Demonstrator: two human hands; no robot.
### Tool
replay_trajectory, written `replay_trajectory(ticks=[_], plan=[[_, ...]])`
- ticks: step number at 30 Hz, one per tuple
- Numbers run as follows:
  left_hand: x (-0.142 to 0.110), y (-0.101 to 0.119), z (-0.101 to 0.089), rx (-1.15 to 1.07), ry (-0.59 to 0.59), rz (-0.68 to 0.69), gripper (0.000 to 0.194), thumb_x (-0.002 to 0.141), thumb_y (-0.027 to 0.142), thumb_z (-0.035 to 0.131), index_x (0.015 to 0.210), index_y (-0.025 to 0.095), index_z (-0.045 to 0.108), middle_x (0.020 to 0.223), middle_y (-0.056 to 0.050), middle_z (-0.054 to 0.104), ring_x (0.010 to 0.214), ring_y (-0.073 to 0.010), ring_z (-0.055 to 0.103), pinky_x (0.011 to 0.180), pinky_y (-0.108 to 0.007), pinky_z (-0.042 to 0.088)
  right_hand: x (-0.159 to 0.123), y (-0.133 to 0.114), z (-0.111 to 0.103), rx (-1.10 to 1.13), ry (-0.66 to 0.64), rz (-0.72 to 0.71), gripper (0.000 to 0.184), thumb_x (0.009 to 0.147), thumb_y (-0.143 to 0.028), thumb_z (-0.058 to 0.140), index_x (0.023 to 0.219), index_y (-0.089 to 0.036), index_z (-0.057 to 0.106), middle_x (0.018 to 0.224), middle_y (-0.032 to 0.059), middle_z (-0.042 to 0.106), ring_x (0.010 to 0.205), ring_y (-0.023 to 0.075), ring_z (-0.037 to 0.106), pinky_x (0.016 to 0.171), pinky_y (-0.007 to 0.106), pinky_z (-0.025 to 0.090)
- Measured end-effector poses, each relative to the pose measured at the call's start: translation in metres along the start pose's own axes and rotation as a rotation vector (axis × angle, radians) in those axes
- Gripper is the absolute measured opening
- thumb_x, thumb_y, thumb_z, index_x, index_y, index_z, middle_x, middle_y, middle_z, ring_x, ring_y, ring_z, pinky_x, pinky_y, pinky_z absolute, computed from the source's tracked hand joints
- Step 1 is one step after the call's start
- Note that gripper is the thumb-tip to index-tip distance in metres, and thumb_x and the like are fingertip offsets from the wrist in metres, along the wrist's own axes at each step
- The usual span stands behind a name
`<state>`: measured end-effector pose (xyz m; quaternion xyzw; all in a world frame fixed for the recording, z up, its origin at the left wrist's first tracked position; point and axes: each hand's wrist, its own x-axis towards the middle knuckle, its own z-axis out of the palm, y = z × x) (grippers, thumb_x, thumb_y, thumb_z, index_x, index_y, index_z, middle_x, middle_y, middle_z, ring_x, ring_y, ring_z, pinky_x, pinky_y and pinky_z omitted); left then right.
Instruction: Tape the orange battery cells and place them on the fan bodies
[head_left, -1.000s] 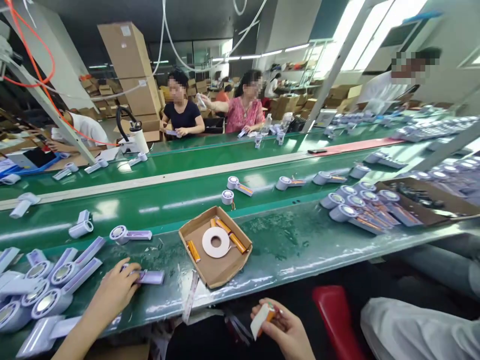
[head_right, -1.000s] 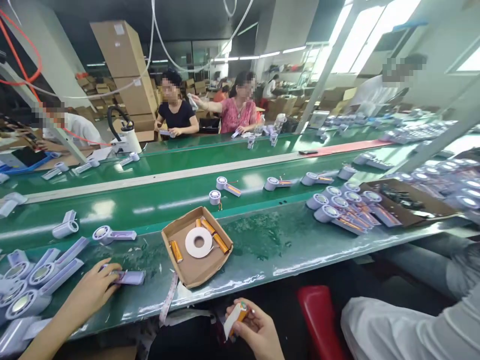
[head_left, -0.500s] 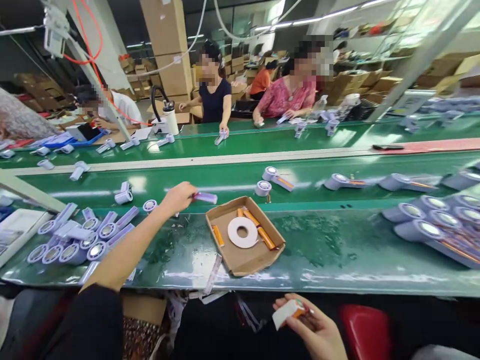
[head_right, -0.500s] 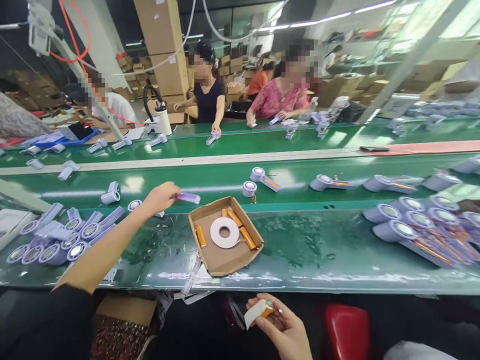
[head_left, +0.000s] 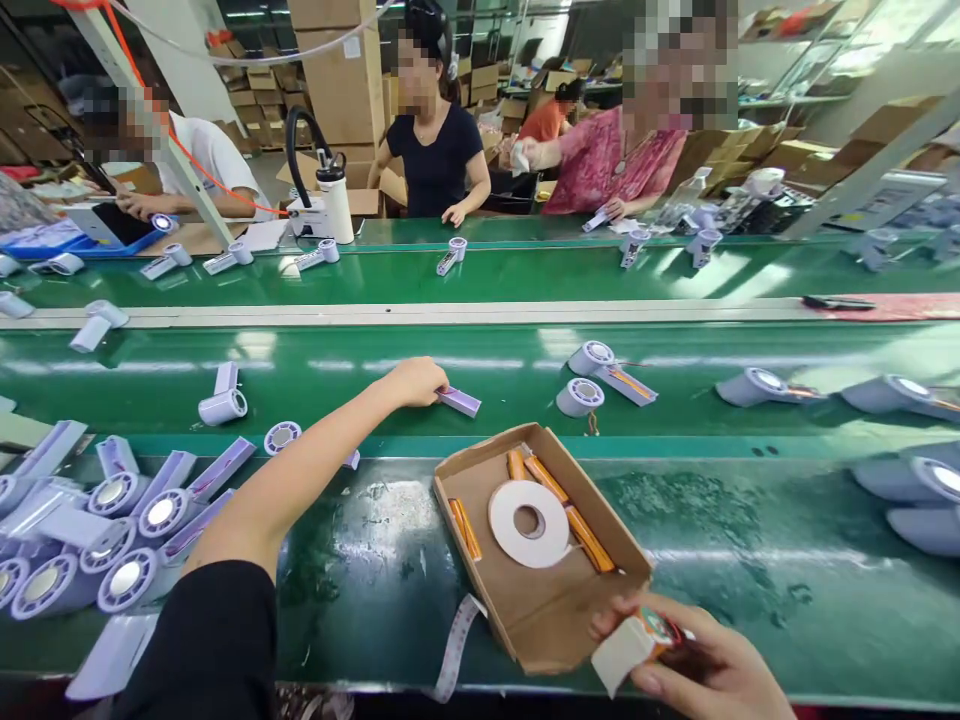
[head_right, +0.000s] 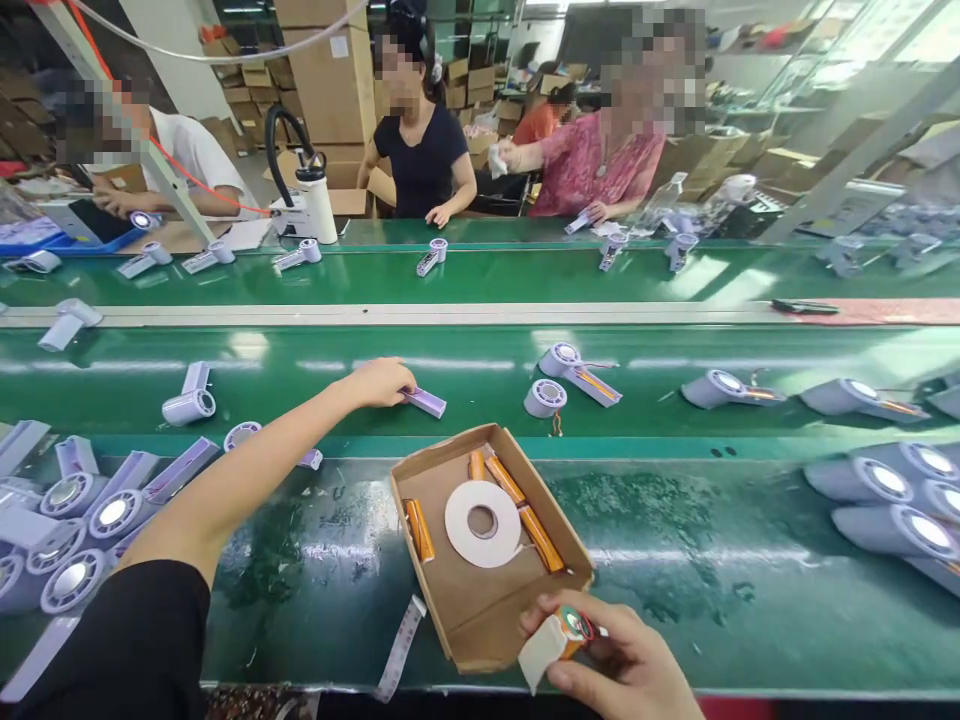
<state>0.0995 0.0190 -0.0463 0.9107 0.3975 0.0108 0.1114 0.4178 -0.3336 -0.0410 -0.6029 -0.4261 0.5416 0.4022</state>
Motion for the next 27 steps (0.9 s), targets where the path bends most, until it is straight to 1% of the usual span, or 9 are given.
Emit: replay_trajectory(ticks=[4, 6, 8, 11, 13, 16, 19, 23, 27], plan=[[-0.002, -0.006, -0.020, -0.119, -0.090, 0.005, 0.014, 0.084, 0.036, 0.074, 0.096, 0.029, 0.079, 0.109, 0.001, 0.081, 0.105, -0.0206, 0.072, 0.091, -0.026, 0.051, 0.017, -0.029, 0.019, -0.082, -0.097, -0.021, 0.041, 0.052, -0.047, 0.099, 0.087, -0.028, 0.088, 0.086, 0.0140, 0.083, 0.077, 0.0349, 0.080, 0.064, 0.037, 0.068], [-0.004, -0.006, -0.025, -0.204, -0.074, -0.034, 0.017, 0.090, 0.037, 0.069, 0.102, 0.029, 0.077, 0.114, 0.002, 0.080, 0.108, -0.0189, 0.073, 0.092, -0.025, 0.051, 0.025, -0.041, 0.029, -0.075, -0.105, -0.074, 0.040, 0.053, -0.048, 0.099, 0.085, -0.028, 0.087, 0.084, 0.0131, 0.083, 0.077, 0.0340, 0.080, 0.065, 0.037, 0.068], [-0.005, -0.004, -0.026, -0.236, -0.025, -0.076, 0.019, 0.098, 0.037, 0.060, 0.109, 0.028, 0.072, 0.118, 0.002, 0.080, 0.110, -0.0177, 0.073, 0.092, -0.025, 0.051, 0.040, -0.056, 0.039, -0.071, -0.063, -0.148, 0.045, 0.054, -0.049, 0.099, 0.091, -0.028, 0.086, 0.087, 0.0120, 0.083, 0.075, 0.0316, 0.080, 0.066, 0.037, 0.068], [-0.003, 0.001, -0.019, -0.237, 0.044, -0.129, 0.020, 0.105, 0.035, 0.049, 0.116, 0.027, 0.064, 0.118, 0.001, 0.081, 0.108, -0.0186, 0.074, 0.090, -0.028, 0.052, 0.086, -0.084, 0.058, -0.087, 0.049, -0.298, 0.063, 0.061, -0.053, 0.097, 0.115, -0.025, 0.080, 0.096, 0.0102, 0.084, 0.079, 0.0288, 0.081, 0.072, 0.039, 0.069], [-0.001, 0.006, -0.013, -0.235, 0.073, -0.152, 0.017, 0.106, 0.031, 0.048, 0.116, 0.027, 0.061, 0.116, 0.001, 0.081, 0.107, -0.0200, 0.074, 0.090, -0.030, 0.052, 0.130, -0.102, 0.071, -0.144, 0.086, -0.432, 0.062, 0.071, -0.054, 0.091, 0.123, -0.022, 0.076, 0.098, 0.0089, 0.084, 0.087, 0.0287, 0.081, 0.084, 0.042, 0.068], [0.002, 0.011, -0.007, -0.224, 0.103, -0.166, 0.014, 0.105, 0.028, 0.049, 0.114, 0.027, 0.060, 0.114, 0.001, 0.082, 0.107, -0.0217, 0.075, 0.091, -0.031, 0.052, 0.198, -0.119, 0.086, -0.373, 0.008, -0.574, 0.043, 0.082, -0.042, 0.083, 0.120, -0.022, 0.074, 0.093, 0.0060, 0.084, 0.090, 0.0271, 0.081, 0.091, 0.041, 0.064], [0.005, 0.015, -0.004, -0.214, 0.120, -0.161, 0.013, 0.104, 0.026, 0.051, 0.113, 0.027, 0.061, 0.113, 0.001, 0.081, 0.106, -0.0216, 0.075, 0.091, -0.030, 0.052, 0.243, -0.118, 0.093, -0.714, -0.100, -0.585, 0.033, 0.091, -0.028, 0.075, 0.123, -0.021, 0.071, 0.092, 0.0061, 0.084, 0.089, 0.0257, 0.081, 0.087, 0.037, 0.061], [0.012, 0.019, 0.001, -0.213, 0.133, -0.158, 0.015, 0.104, 0.026, 0.053, 0.116, 0.027, 0.062, 0.112, 0.001, 0.081, 0.106, -0.0216, 0.075, 0.091, -0.030, 0.052, 0.260, -0.109, 0.095, -1.256, -0.137, -0.539, 0.035, 0.098, -0.033, 0.072, 0.130, -0.020, 0.070, 0.101, 0.0127, 0.083, 0.095, 0.0322, 0.079, 0.081, 0.037, 0.057], [0.019, 0.024, 0.008, -0.203, 0.138, -0.192, 0.019, 0.104, 0.030, 0.054, 0.119, 0.025, 0.065, 0.113, -0.005, 0.080, 0.106, -0.0256, 0.075, 0.092, -0.034, 0.052, 0.260, -0.110, 0.103, -1.428, -0.201, -0.467, 0.039, 0.099, -0.040, 0.070, 0.135, -0.024, 0.072, 0.105, 0.0162, 0.081, 0.095, 0.0367, 0.078, 0.080, 0.039, 0.055]])
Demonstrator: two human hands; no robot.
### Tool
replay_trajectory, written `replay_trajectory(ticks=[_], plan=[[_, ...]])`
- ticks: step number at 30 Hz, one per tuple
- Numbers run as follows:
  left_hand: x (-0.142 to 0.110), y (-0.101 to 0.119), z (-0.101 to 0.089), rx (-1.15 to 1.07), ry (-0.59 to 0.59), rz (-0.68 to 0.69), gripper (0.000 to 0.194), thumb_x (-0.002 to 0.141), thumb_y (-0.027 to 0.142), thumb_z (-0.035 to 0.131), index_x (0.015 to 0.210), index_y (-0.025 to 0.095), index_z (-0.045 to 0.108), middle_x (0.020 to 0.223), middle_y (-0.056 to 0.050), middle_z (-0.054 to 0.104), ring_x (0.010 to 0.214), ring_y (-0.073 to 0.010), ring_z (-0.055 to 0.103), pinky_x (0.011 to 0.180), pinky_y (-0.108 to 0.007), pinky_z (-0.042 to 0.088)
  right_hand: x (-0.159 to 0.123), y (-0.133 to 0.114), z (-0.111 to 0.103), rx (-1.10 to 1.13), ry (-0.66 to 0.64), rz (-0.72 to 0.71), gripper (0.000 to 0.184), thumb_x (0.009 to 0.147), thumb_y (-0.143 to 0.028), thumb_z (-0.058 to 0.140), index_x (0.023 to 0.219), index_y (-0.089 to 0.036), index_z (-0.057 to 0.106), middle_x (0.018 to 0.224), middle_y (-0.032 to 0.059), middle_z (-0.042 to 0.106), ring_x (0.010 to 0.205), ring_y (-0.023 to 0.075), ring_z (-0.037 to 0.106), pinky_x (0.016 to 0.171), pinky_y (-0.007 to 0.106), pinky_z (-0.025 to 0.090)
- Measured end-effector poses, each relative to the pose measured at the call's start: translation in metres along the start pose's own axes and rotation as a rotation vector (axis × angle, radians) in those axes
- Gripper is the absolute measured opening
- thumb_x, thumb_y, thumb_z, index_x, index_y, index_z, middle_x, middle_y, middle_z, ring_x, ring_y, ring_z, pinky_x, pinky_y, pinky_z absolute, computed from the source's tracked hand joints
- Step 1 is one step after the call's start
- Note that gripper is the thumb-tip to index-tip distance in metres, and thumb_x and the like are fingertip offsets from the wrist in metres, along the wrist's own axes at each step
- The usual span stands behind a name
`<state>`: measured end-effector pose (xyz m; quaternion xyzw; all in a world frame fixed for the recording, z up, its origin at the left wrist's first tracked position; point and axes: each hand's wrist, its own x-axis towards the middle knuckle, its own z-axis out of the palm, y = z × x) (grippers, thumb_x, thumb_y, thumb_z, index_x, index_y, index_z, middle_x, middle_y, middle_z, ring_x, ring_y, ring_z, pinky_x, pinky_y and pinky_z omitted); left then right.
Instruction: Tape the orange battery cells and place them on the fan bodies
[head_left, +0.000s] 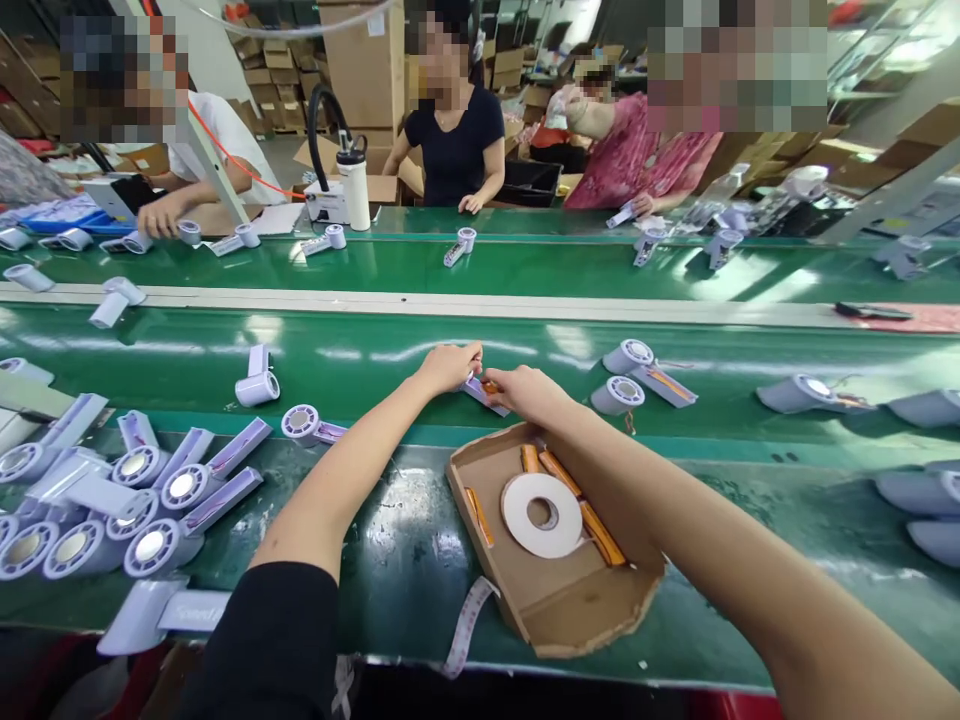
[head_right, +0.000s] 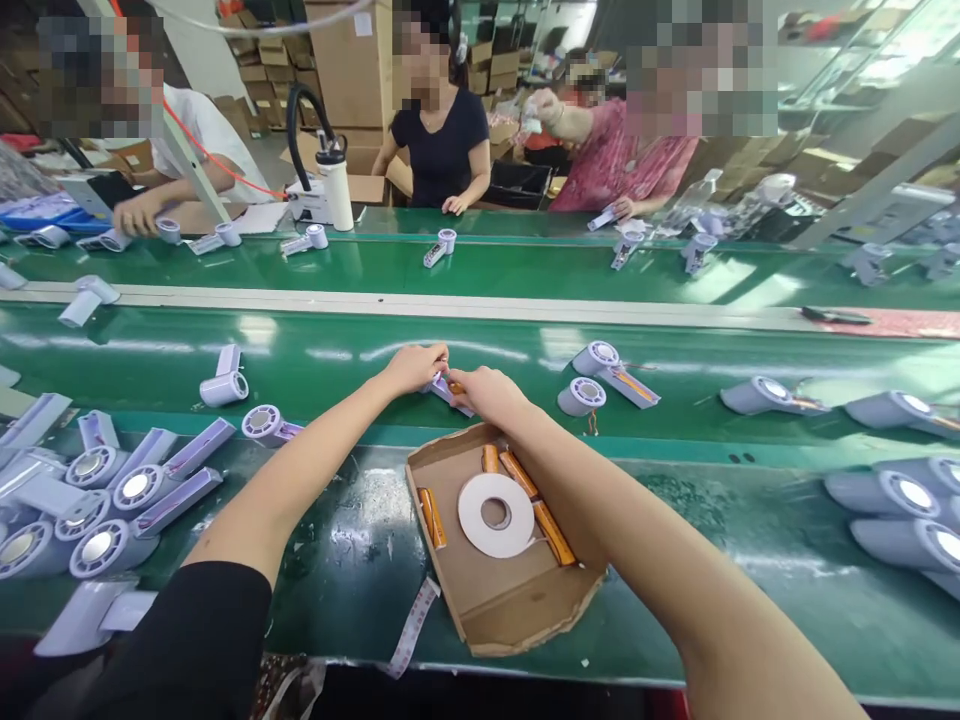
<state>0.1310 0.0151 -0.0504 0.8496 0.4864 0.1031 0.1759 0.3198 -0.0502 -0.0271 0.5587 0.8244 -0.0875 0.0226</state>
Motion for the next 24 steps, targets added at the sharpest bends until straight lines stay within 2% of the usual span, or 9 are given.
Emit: replay_trajectory(ticks=[3, 6, 9, 12, 14, 16, 18, 21, 24], plan=[[0.003, 0.003, 0.006, 0.009, 0.013, -0.021, 0.020, 0.104, 0.030, 0.053, 0.119, 0.024, 0.065, 0.114, -0.008, 0.080, 0.107, -0.0269, 0.074, 0.094, -0.035, 0.052, 0.010, -0.011, -0.004, -0.122, -0.125, -0.017, 0.042, 0.102, -0.046, 0.062, 0.140, -0.028, 0.069, 0.118, 0.0178, 0.079, 0.105, 0.0365, 0.077, 0.086, 0.041, 0.056], [0.006, 0.005, 0.008, 0.006, 0.028, -0.026, 0.021, 0.105, 0.028, 0.051, 0.121, 0.024, 0.065, 0.114, -0.007, 0.079, 0.106, -0.0267, 0.074, 0.095, -0.036, 0.051, 0.020, -0.020, -0.012, -0.143, -0.177, -0.002, 0.042, 0.102, -0.046, 0.061, 0.135, -0.024, 0.072, 0.127, 0.0219, 0.075, 0.115, 0.0394, 0.074, 0.092, 0.045, 0.055], [0.007, 0.011, 0.001, -0.007, 0.076, -0.014, 0.022, 0.105, 0.025, 0.050, 0.120, 0.023, 0.066, 0.111, -0.008, 0.079, 0.103, -0.0266, 0.072, 0.094, -0.038, 0.052, 0.007, -0.020, -0.028, -0.117, -0.195, 0.016, 0.048, 0.100, -0.049, 0.064, 0.141, -0.025, 0.069, 0.131, 0.0203, 0.075, 0.118, 0.0391, 0.073, 0.094, 0.044, 0.055], [-0.010, 0.031, -0.011, -0.016, 0.241, 0.088, 0.022, 0.101, 0.022, 0.056, 0.121, 0.021, 0.067, 0.123, -0.012, 0.074, 0.118, -0.0270, 0.065, 0.106, -0.041, 0.048, -0.049, -0.015, -0.041, 0.035, 0.031, 0.011, 0.048, 0.105, -0.047, 0.056, 0.149, -0.028, 0.062, 0.133, 0.0141, 0.075, 0.118, 0.0329, 0.073, 0.094, 0.040, 0.055], [-0.034, 0.054, -0.014, -0.002, 0.303, 0.295, 0.026, 0.101, 0.028, 0.059, 0.124, 0.020, 0.067, 0.130, -0.013, 0.071, 0.126, -0.0275, 0.059, 0.113, -0.043, 0.043, -0.106, -0.011, -0.040, 0.237, 0.273, 0.002, 0.042, 0.108, -0.042, 0.050, 0.143, -0.025, 0.066, 0.128, 0.0105, 0.078, 0.112, 0.0281, 0.074, 0.092, 0.037, 0.055], [-0.062, 0.085, -0.010, 0.071, 0.190, 0.543, 0.034, 0.101, 0.042, 0.062, 0.127, 0.020, 0.068, 0.128, -0.012, 0.071, 0.124, -0.0285, 0.059, 0.113, -0.044, 0.043, -0.162, -0.007, -0.032, 0.399, 0.395, 0.021, 0.035, 0.106, -0.039, 0.052, 0.130, -0.023, 0.073, 0.116, 0.0078, 0.081, 0.099, 0.0244, 0.076, 0.087, 0.034, 0.057], [-0.085, 0.117, -0.001, 0.219, -0.027, 0.654, 0.045, 0.096, 0.054, 0.068, 0.122, 0.018, 0.072, 0.126, -0.013, 0.070, 0.121, -0.0311, 0.060, 0.108, -0.045, 0.046, -0.206, -0.003, -0.020, 0.435, 0.378, 0.035, 0.030, 0.103, -0.037, 0.057, 0.119, -0.021, 0.077, 0.107, 0.0071, 0.082, 0.092, 0.0238, 0.076, 0.084, 0.035, 0.057], [-0.104, 0.148, 0.006, 0.394, -0.253, 0.535, 0.040, 0.088, 0.047, 0.078, 0.111, 0.015, 0.073, 0.129, -0.016, 0.070, 0.122, -0.0344, 0.061, 0.103, -0.043, 0.049, -0.244, -0.001, -0.005, 0.345, 0.290, 0.003, 0.024, 0.098, -0.033, 0.064, 0.112, -0.020, 0.078, 0.107, 0.0094, 0.081, 0.100, 0.0285, 0.074, 0.093, 0.041, 0.056], [-0.120, 0.152, -0.005, 0.276, -0.298, 0.420, 0.033, 0.089, 0.028, 0.076, 0.119, 0.017, 0.067, 0.122, -0.011, 0.074, 0.110, -0.0276, 0.069, 0.092, -0.036, 0.054, -0.266, -0.004, 0.003, 0.410, 0.357, 0.086, 0.030, 0.096, -0.035, 0.067, 0.121, -0.019, 0.075, 0.117, 0.0124, 0.078, 0.105, 0.0301, 0.072, 0.096, 0.045, 0.056]])
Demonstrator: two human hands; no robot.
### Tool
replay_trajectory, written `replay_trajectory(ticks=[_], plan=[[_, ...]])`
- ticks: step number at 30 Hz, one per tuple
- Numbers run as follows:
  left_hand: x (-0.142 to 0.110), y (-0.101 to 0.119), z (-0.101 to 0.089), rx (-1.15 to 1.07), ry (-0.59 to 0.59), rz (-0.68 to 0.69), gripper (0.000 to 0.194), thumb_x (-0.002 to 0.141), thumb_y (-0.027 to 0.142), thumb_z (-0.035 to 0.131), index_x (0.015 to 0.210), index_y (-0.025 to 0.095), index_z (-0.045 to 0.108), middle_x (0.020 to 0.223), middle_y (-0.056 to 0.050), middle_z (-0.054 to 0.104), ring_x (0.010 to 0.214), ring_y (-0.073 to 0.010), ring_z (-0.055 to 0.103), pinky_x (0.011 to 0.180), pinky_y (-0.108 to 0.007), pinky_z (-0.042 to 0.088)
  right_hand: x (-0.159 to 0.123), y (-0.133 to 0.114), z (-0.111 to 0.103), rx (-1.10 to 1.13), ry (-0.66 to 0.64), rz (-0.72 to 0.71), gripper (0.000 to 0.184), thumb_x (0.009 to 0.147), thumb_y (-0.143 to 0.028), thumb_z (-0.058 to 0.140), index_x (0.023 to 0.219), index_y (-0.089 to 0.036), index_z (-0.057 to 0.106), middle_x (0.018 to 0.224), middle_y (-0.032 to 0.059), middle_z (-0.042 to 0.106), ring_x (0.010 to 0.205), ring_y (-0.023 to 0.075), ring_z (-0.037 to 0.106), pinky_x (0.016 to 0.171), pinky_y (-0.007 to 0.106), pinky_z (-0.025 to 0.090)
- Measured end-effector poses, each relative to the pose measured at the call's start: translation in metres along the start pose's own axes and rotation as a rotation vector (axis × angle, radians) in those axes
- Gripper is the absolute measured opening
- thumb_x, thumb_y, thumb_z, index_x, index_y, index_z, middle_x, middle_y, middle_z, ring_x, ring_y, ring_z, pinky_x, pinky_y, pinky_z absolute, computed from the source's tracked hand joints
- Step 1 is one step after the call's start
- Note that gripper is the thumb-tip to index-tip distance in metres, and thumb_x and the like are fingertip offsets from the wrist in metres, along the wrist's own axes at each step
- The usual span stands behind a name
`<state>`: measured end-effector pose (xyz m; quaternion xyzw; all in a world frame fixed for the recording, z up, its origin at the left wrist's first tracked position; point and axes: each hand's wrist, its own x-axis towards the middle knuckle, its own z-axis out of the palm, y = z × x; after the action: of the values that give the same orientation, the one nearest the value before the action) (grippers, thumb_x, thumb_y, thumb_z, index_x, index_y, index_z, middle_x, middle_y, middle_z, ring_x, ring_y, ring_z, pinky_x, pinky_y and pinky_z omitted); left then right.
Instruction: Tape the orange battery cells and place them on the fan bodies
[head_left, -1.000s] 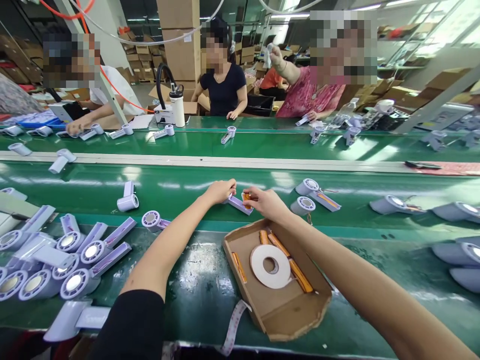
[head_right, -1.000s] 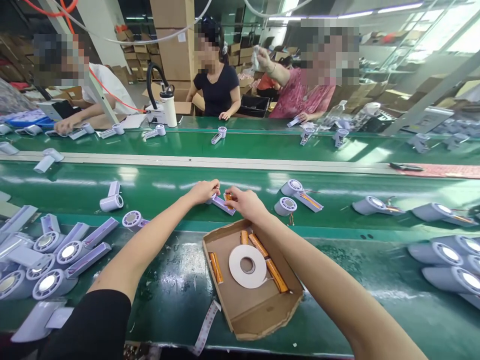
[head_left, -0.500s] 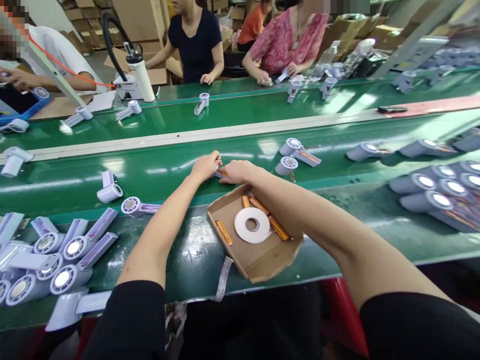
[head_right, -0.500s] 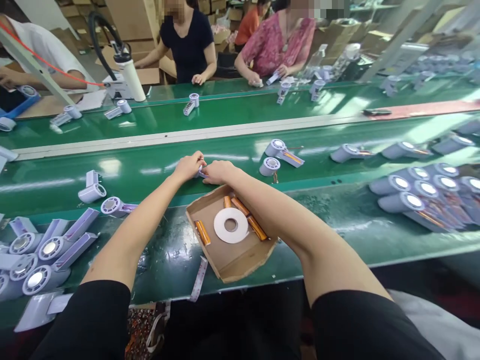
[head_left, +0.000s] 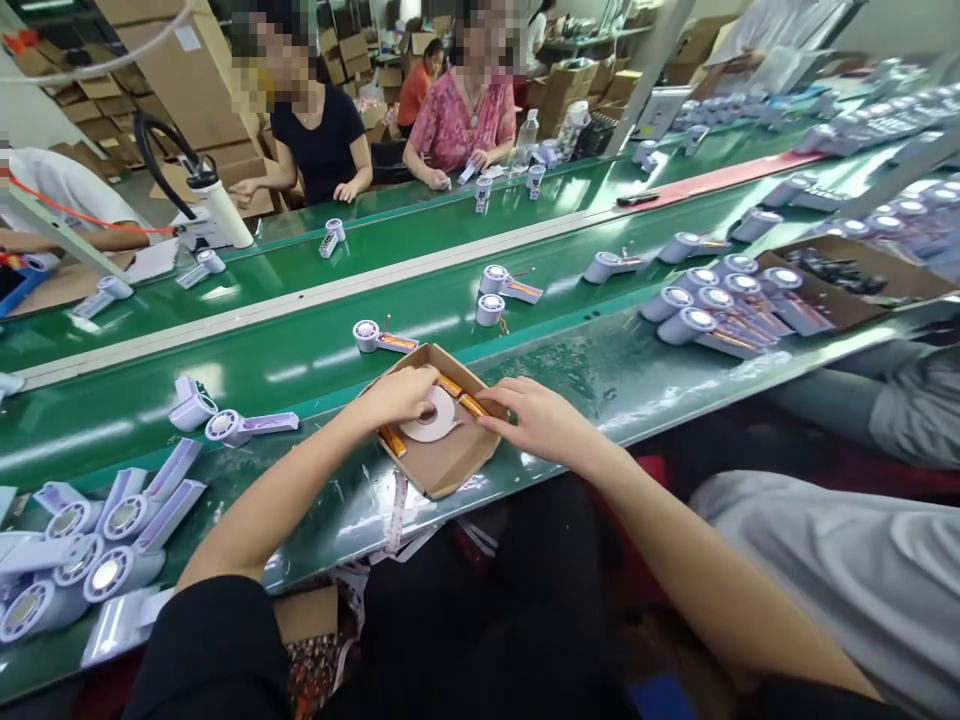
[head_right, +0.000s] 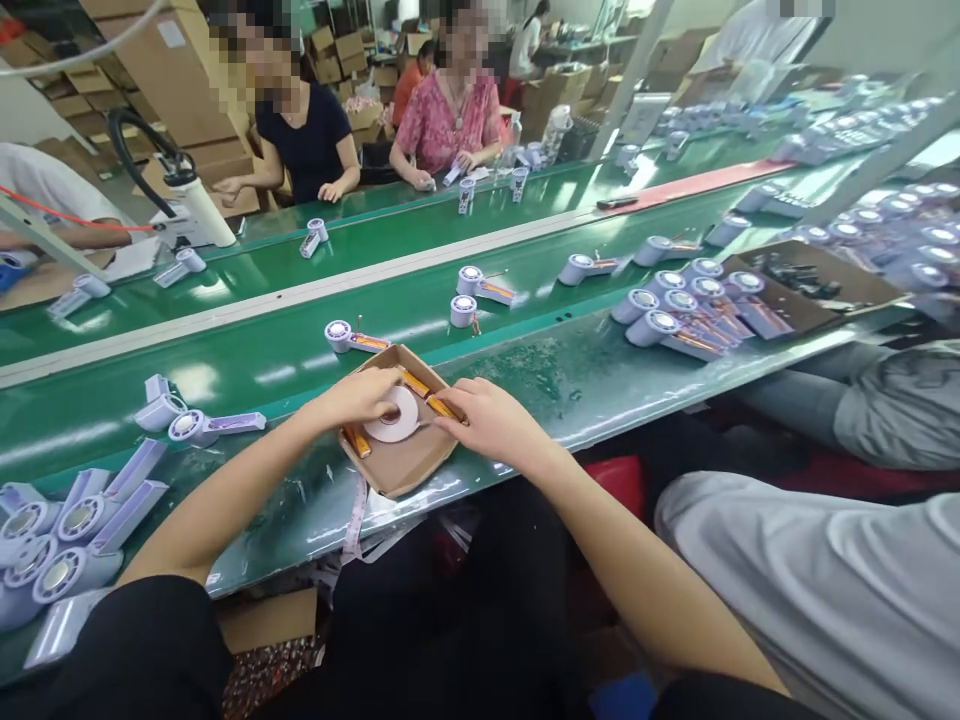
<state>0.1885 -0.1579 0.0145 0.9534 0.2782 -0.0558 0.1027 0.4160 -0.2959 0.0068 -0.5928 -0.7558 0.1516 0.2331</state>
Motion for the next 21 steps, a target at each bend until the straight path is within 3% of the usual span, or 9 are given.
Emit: replay_trajectory(ticks=[3, 6, 11, 14, 16, 19, 21], plan=[[-0.041, 0.002, -0.007, -0.187, 0.240, 0.007, 0.036, 0.093, 0.023, 0.071, 0.127, 0.021, 0.060, 0.116, -0.007, 0.076, 0.100, -0.0232, 0.073, 0.084, -0.032, 0.056, -0.022, -0.009, 0.004, 0.347, 0.027, 0.162, 0.048, 0.098, -0.048, 0.064, 0.138, -0.021, 0.061, 0.121, 0.0117, 0.077, 0.090, 0.0241, 0.075, 0.082, 0.039, 0.059], [-0.087, 0.016, -0.004, -0.282, 0.487, 0.089, 0.029, 0.097, 0.024, 0.069, 0.125, 0.023, 0.059, 0.116, -0.007, 0.076, 0.100, -0.0218, 0.075, 0.083, -0.032, 0.058, -0.040, -0.026, 0.016, 0.739, -0.056, 0.181, 0.054, 0.100, -0.057, 0.059, 0.141, -0.022, 0.051, 0.104, 0.0071, 0.080, 0.078, 0.0204, 0.074, 0.076, 0.036, 0.058], [-0.129, 0.048, 0.018, -0.415, 0.610, 0.126, 0.022, 0.099, 0.025, 0.070, 0.119, 0.024, 0.063, 0.111, -0.006, 0.078, 0.099, -0.0194, 0.077, 0.084, -0.030, 0.060, -0.057, -0.062, 0.041, 1.057, 0.137, 0.123, 0.038, 0.100, -0.056, 0.065, 0.119, -0.025, 0.056, 0.077, -0.0019, 0.070, 0.070, 0.0161, 0.065, 0.067, 0.029, 0.051], [-0.141, 0.058, 0.043, -0.587, 0.811, 0.053, 0.027, 0.092, 0.025, 0.079, 0.116, 0.024, 0.066, 0.106, -0.005, 0.077, 0.096, -0.0185, 0.076, 0.083, -0.028, 0.060, -0.068, -0.076, 0.048, 1.239, 0.296, 0.091, 0.032, 0.099, -0.052, 0.071, 0.114, -0.027, 0.056, 0.070, -0.0053, 0.063, 0.061, 0.0134, 0.058, 0.058, 0.026, 0.046], [-0.148, 0.062, 0.062, -0.811, 0.978, -0.027, 0.042, 0.087, 0.026, 0.084, 0.124, 0.025, 0.064, 0.103, -0.004, 0.075, 0.091, -0.0170, 0.075, 0.078, -0.026, 0.060, -0.078, -0.081, 0.052, 1.351, 0.374, 0.077, 0.029, 0.098, -0.047, 0.073, 0.114, -0.028, 0.056, 0.066, -0.0070, 0.059, 0.056, 0.0124, 0.054, 0.055, 0.025, 0.043], [-0.162, 0.065, 0.086, -1.238, 1.132, -0.174, 0.062, 0.079, 0.033, 0.094, 0.132, 0.026, 0.063, 0.100, -0.002, 0.074, 0.082, -0.0140, 0.073, 0.070, -0.021, 0.059, -0.096, -0.084, 0.058, 1.397, 0.403, 0.042, 0.022, 0.100, -0.038, 0.072, 0.113, -0.030, 0.057, 0.062, -0.0080, 0.056, 0.054, 0.0122, 0.051, 0.055, 0.025, 0.043], [-0.175, 0.063, 0.094, -1.482, 1.252, -0.275, 0.062, 0.073, 0.039, 0.098, 0.126, 0.025, 0.069, 0.099, -0.002, 0.075, 0.080, -0.0134, 0.073, 0.073, -0.021, 0.060, -0.109, -0.081, 0.063, 1.364, 0.374, 0.018, 0.019, 0.102, -0.035, 0.069, 0.115, -0.031, 0.056, 0.063, -0.0080, 0.058, 0.054, 0.0124, 0.053, 0.055, 0.025, 0.045]])
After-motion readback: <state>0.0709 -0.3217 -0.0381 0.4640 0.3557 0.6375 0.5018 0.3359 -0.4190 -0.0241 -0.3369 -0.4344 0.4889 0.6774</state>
